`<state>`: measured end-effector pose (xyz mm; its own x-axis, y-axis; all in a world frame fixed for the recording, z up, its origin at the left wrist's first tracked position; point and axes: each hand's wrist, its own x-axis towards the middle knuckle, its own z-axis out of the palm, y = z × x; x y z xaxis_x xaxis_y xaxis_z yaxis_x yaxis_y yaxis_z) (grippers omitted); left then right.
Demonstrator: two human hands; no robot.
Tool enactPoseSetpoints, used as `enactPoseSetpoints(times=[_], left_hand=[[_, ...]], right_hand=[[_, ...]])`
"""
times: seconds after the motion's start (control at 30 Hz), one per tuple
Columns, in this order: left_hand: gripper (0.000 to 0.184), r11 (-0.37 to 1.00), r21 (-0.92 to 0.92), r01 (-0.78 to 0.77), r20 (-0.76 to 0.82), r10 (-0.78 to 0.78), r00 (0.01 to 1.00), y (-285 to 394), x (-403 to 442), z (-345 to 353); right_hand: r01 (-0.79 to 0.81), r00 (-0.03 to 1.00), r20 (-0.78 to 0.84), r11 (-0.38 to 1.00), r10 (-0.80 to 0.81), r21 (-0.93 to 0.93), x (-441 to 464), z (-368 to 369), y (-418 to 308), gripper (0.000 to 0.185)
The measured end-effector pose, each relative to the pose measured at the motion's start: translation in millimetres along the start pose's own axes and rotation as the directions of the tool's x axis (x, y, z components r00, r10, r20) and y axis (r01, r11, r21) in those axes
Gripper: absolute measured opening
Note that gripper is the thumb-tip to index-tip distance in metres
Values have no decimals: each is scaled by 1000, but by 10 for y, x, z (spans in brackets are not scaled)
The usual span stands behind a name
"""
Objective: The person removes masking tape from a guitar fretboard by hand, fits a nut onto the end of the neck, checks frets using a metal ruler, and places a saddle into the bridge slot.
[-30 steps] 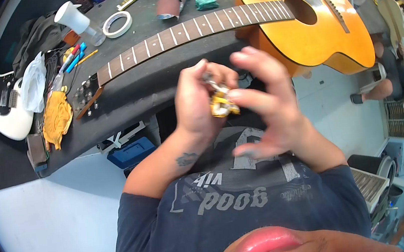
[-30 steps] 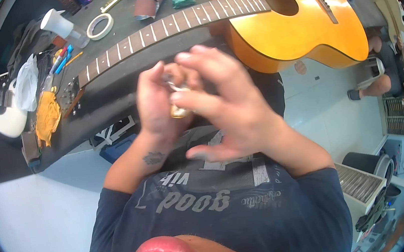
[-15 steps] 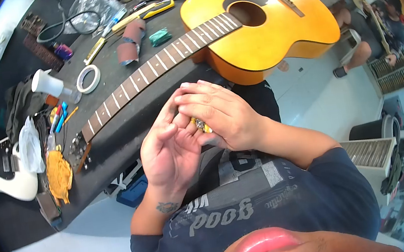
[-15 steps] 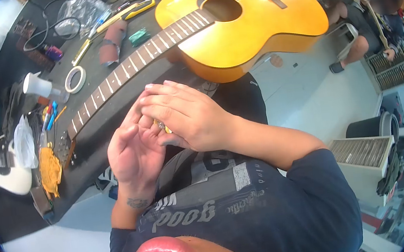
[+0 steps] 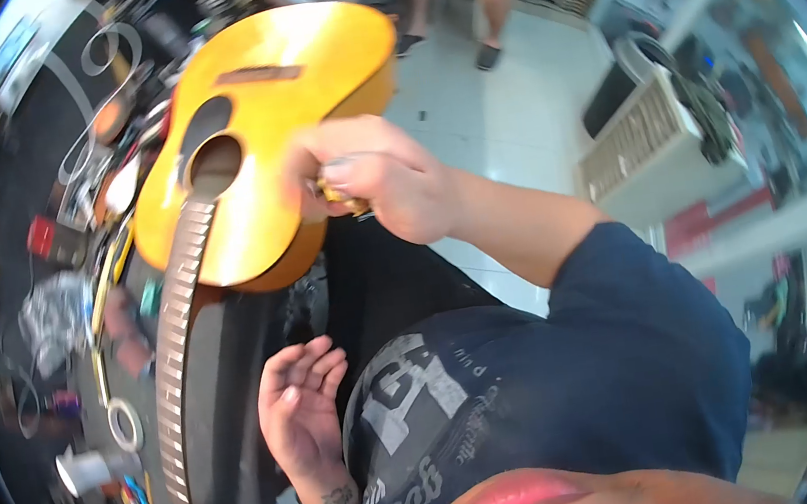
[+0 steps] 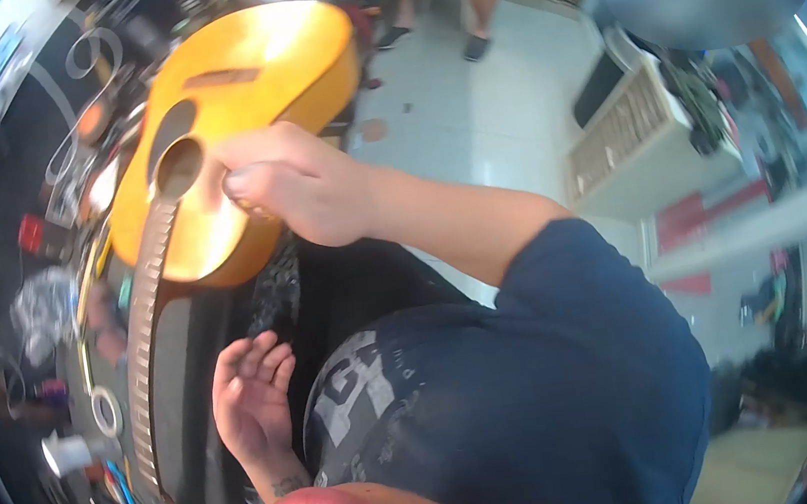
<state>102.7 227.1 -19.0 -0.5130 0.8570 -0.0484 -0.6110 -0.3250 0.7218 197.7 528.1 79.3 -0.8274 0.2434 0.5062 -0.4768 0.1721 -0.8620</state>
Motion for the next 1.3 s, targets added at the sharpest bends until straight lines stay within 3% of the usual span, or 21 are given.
enactPoseSetpoints(times=[0.03,0.17,0.3,0.37,0.43,0.5,0.57,0.6,0.67,0.73,0.77,0.83,0.9,0.93,0.97,1.03,1.07,1.13,1.17,1.27,1.3], left_hand=[[51,1000,1,21,11,-21,1000,-17,42,-9],[49,996,4,92,47,-92,995,-98,171,-19],[48,988,15,156,91,-156,984,-185,266,-6],[46,983,29,182,91,-184,979,-229,296,13],[44,979,37,200,70,-202,977,-261,321,52],[42,975,39,218,53,-219,974,-295,336,59],[42,973,36,228,40,-229,973,-330,361,23],[41,973,35,229,30,-230,973,-336,370,22],[41,971,32,235,6,-236,972,-347,378,25],[41,972,23,234,23,-235,972,-343,386,14],[41,973,17,231,35,-232,972,-352,393,17],[41,975,4,223,39,-223,974,-361,404,26],[40,976,-9,218,37,-218,975,-369,396,19],[40,977,-16,212,37,-212,977,-374,404,11],[39,978,-23,206,34,-205,978,-376,408,0],[39,974,-29,227,23,-226,974,-378,425,-90],[38,972,-20,235,0,-235,972,-376,423,-83],[32,969,7,246,-64,-245,967,-359,426,14],[29,970,25,244,-109,-240,965,-346,435,75],[15,881,393,264,-168,-213,962,-323,433,-89],[17,899,343,272,-249,-193,949,-254,402,94]], right_hand=[[-16,1000,10,999,16,36,-34,-89,-241,38],[214,937,-190,912,-293,-351,-49,-396,-427,53],[252,910,-44,634,-412,-731,-257,-1065,-762,79],[278,824,50,326,-564,-904,-273,-1296,-1058,76],[312,655,193,29,-730,-950,-237,-1681,-1298,50],[334,572,274,-86,-773,-939,-288,-2016,-1542,43],[105,509,402,-409,-761,-907,-436,-2261,-1912,42],[-99,477,519,-630,-710,-771,-574,-2508,-2100,43],[-333,579,377,-632,-723,-700,-837,-3139,-2390,44],[-392,667,99,-460,-739,-797,-1255,-3822,-2506,37],[-597,676,-210,-358,-706,-718,-1547,-4303,-2467,54],[-867,496,-678,-273,-542,-416,-2199,-4986,-2117,82],[-955,168,-929,-286,-330,-71,-2896,-5353,-1495,103],[-937,137,-972,-343,-189,-65,-3056,-5130,-1117,81],[-940,250,-955,-276,-158,-201,-3450,-5113,-436,66],[-968,114,-984,-237,-135,-80,-3942,-4718,1075,47],[-910,307,-950,-308,-54,-277,-4171,-4169,1714,37],[-875,199,-901,-344,387,-341,-4306,-2936,2780,31],[-878,191,-821,-281,538,-388,-4286,-2237,3041,32],[-743,115,-466,-235,877,-627,-3764,-811,3198,37],[-692,139,-359,-169,923,-702,-3605,-559,3212,37]])
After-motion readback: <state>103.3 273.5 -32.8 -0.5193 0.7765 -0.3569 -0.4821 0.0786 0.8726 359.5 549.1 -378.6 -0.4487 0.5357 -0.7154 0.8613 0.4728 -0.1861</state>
